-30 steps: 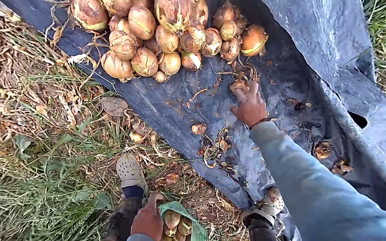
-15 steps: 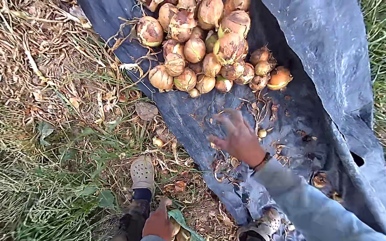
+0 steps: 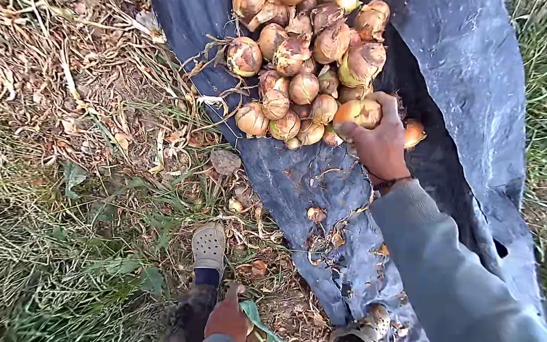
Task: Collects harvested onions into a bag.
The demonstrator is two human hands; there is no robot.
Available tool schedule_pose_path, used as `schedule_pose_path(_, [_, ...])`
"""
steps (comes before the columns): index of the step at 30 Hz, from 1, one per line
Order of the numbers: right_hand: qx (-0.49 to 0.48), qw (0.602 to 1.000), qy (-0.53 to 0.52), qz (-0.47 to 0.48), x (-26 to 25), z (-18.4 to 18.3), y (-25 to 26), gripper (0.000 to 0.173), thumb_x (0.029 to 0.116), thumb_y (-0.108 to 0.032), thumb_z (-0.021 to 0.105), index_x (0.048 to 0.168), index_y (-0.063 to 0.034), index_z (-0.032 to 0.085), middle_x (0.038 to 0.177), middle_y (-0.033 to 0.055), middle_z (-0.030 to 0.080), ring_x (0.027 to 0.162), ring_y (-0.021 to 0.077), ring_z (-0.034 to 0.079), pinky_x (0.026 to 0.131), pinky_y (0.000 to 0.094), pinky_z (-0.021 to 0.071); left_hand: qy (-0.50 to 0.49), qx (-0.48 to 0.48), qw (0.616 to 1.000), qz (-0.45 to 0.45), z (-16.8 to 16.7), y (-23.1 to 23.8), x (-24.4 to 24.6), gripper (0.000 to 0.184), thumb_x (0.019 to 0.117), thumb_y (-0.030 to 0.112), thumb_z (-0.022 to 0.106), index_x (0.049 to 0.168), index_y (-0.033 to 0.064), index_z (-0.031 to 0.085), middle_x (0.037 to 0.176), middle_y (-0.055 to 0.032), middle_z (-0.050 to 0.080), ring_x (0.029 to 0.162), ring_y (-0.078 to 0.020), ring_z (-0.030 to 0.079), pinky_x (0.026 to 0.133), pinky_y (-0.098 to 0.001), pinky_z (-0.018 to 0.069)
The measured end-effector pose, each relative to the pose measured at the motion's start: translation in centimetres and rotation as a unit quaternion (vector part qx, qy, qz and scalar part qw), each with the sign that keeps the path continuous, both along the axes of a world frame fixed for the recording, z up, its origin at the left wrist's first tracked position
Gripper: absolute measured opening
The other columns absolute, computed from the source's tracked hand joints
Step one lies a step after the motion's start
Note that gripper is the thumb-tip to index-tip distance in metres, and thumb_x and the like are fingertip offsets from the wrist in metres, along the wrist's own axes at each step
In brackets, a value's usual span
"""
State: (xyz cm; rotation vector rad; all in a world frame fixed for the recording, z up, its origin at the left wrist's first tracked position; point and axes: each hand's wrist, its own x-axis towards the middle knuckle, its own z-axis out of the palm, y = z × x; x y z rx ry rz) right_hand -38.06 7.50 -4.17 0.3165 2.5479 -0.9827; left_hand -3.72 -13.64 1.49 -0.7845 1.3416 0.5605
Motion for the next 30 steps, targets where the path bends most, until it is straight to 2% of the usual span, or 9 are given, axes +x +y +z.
schedule_pose_path(4, [-0.349,0.856,-0.328,-0.192,22.8,4.7,0.5,0.074,0.0803,-0.035,0.083,0.142,-0.0154,0.047,0.114,0.0186,0.069,0.082,0.0346,0.073,0.064,0.0498,0.065,0.004,-0.008,1.0,0.01,-0.4,-0.5,0.1,0.054,0.0985,0.011,0.054,0.152,0.0199,0.048,0.123,-0.0192,0.07,0.116,-0.0389,0.067,0.1,-0.0591,0.0522])
schedule_pose_path(6, [-0.342,0.785,-0.512,-0.073,32.4,6.8,-0.1,0.072,0.0844,-0.033,0.081,0.142,-0.0045,0.048,0.119,0.0208,0.068,0.093,0.0345,0.073,0.076,0.0514,0.0638,0.008,-0.01,1.0,0.006,-0.4,-0.7,0.1,0.053,0.0996,0.01,0.053,0.152,0.019,0.048,0.123,-0.0195,0.07,0.117,-0.0394,0.067,0.101,-0.0598,0.0516])
schedule_pose_path(8, [-0.28,0.782,-0.535,0.155,35.4,7.6,-0.7,0.062,0.0935,-0.038,0.076,0.143,-0.0073,0.057,0.13,0.0182,0.067,0.109,0.0314,0.07,0.095,0.0522,0.0575,0.011,-0.008,1.0,-0.005,-0.4,-0.5,0.0,0.052,0.1001,0.01,0.053,0.151,0.0187,0.049,0.122,-0.0193,0.071,0.115,-0.0391,0.068,0.1,-0.0592,0.0522])
schedule_pose_path(11, [-0.065,0.91,-0.346,0.22,25.4,5.6,0.0,0.067,0.0916,-0.057,0.07,0.146,-0.0194,0.057,0.145,0.0119,0.058,0.125,0.0293,0.063,0.103,0.052,0.0538,0.002,-0.006,1.0,-0.017,-0.3,0.0,0.2,0.052,0.1004,0.01,0.053,0.151,0.0198,0.048,0.122,-0.0187,0.071,0.115,-0.0379,0.068,0.099,-0.0578,0.0527])
schedule_pose_path(13, [0.069,0.969,-0.182,0.15,15.1,2.1,0.5,0.078,0.0866,-0.063,0.073,0.146,-0.0149,0.057,0.148,0.0216,0.052,0.123,0.043,0.06,0.094,0.0628,0.053,-0.003,-0.008,1.0,-0.022,-0.3,0.1,0.2,0.052,0.1006,0.01,0.053,0.151,0.0207,0.048,0.122,-0.0187,0.07,0.115,-0.0381,0.068,0.099,-0.0575,0.053])
schedule_pose_path(18, [0.238,0.956,-0.165,0.04,-4.7,-4.6,-4.5,0.104,0.0745,-0.071,0.076,0.157,-0.0185,0.041,0.165,0.035,0.013,0.135,0.0566,0.044,0.098,0.0714,0.0437,-0.002,-0.016,0.999,-0.028,-0.4,0.5,0.3,0.051,0.1004,0.011,0.052,0.15,0.0223,0.05,0.123,-0.0186,0.07,0.116,-0.0378,0.068,0.099,-0.0575,0.0528])
schedule_pose_path(23, [0.32,0.931,-0.176,0.028,-5.9,-8.0,-5.6,0.101,0.0638,-0.07,0.078,0.151,-0.0273,0.051,0.169,0.0265,0.01,0.137,0.0519,0.044,0.099,0.0709,0.0421,-0.014,-0.009,0.999,-0.034,-0.2,0.4,0.1,0.052,0.0999,0.012,0.053,0.15,0.0236,0.049,0.125,-0.0175,0.07,0.117,-0.0369,0.067,0.099,-0.0564,0.053])
schedule_pose_path(27, [0.029,0.994,-0.097,0.038,1.9,-3.5,-0.7,0.079,0.0717,-0.059,0.081,0.135,-0.0156,0.063,0.152,0.0222,0.04,0.129,0.0397,0.052,0.093,0.0621,0.0516,-0.006,-0.016,1.0,-0.014,-0.7,-0.1,-0.3,0.053,0.0988,0.01,0.053,0.15,0.0217,0.05,0.124,-0.0179,0.07,0.117,-0.0374,0.067,0.099,-0.0568,0.053])
schedule_pose_path(30, [-0.354,0.89,-0.277,-0.07,19.0,3.3,1.1,0.081,0.0729,-0.056,0.084,0.138,-0.0157,0.058,0.126,0.0043,0.067,0.11,0.0177,0.067,0.091,0.0439,0.0594,-0.02,-0.021,1.0,-0.011,-0.5,-0.3,-0.6,0.052,0.1,0.01,0.052,0.151,0.0217,0.049,0.127,-0.0184,0.069,0.119,-0.0373,0.066,0.101,-0.0562,0.0522])
